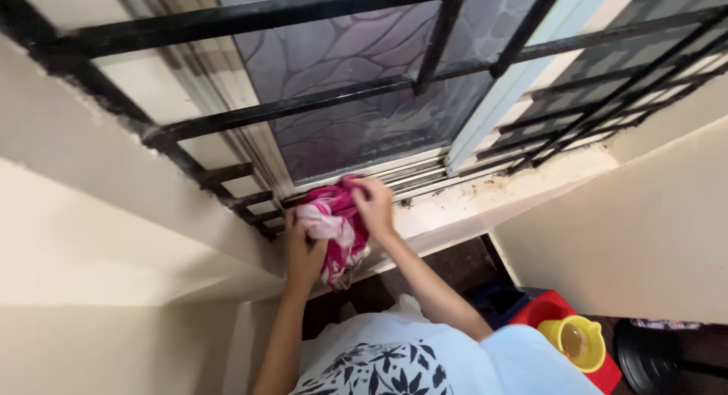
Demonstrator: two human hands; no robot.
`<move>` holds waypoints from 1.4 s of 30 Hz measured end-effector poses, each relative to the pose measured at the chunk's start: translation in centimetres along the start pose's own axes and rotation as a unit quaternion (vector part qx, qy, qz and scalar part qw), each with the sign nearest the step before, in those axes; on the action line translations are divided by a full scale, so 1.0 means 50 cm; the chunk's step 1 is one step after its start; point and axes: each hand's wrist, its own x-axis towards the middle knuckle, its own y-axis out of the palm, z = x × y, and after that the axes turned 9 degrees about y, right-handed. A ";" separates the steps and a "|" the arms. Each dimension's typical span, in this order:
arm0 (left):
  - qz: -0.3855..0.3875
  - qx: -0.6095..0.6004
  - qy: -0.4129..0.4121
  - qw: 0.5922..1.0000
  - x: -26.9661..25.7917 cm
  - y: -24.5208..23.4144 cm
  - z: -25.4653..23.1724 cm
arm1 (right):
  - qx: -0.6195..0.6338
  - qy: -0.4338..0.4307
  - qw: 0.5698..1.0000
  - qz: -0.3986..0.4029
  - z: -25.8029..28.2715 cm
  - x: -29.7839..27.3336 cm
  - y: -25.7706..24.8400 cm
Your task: The person wipes the frosted glass and the metal frame of a window using a pink and white striped cloth, including cleaning around the window latch.
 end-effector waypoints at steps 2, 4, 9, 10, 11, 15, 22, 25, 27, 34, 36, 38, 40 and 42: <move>-0.008 0.039 -0.048 0.998 0.041 0.022 -0.012 | 0.004 0.038 0.995 -0.093 -0.042 0.019 -0.068; -0.017 0.044 -0.003 0.999 0.074 0.044 -0.019 | -0.026 0.100 0.983 -0.152 -0.078 0.055 -0.121; -0.017 0.024 -0.063 0.998 0.091 0.078 -0.016 | -0.117 0.043 0.975 -0.185 -0.126 0.107 -0.157; -0.022 0.033 -0.053 0.998 0.088 0.084 -0.007 | -0.119 0.033 0.975 -0.186 -0.130 0.110 -0.149; -0.028 0.042 -0.044 0.998 0.084 0.089 0.003 | -0.121 0.023 0.974 -0.188 -0.133 0.112 -0.142; -0.027 0.033 -0.090 0.995 0.068 0.089 0.047 | -0.124 0.006 0.979 -0.164 -0.137 0.106 -0.119; -0.013 -0.007 -0.154 0.988 0.066 0.098 0.104 | -0.124 -0.114 0.985 -0.025 -0.065 0.045 -0.015; -0.019 0.005 -0.178 0.984 0.069 0.104 0.117 | -0.129 -0.094 0.987 0.000 -0.077 0.062 -0.038; -0.023 0.007 -0.191 0.981 0.070 0.106 0.117 | -0.145 -0.042 0.988 -0.044 -0.113 0.093 -0.094; -0.037 -0.019 -0.184 0.982 0.072 0.104 0.090 | -0.168 0.006 0.977 -0.131 -0.154 0.116 -0.125; -0.038 -0.025 -0.185 0.982 0.071 0.103 0.089 | -0.154 -0.029 0.982 -0.103 -0.137 0.096 -0.091; -0.040 -0.005 -0.192 0.981 0.070 0.106 0.096 | -0.162 -0.078 0.983 -0.042 -0.108 0.068 -0.046; -0.048 -0.022 -0.177 0.983 0.070 0.109 0.106 | -0.162 -0.115 0.980 -0.010 -0.074 0.050 0.004; -0.051 -0.022 -0.175 0.983 0.066 0.114 0.111 | -0.136 -0.094 0.985 0.052 -0.067 0.049 -0.003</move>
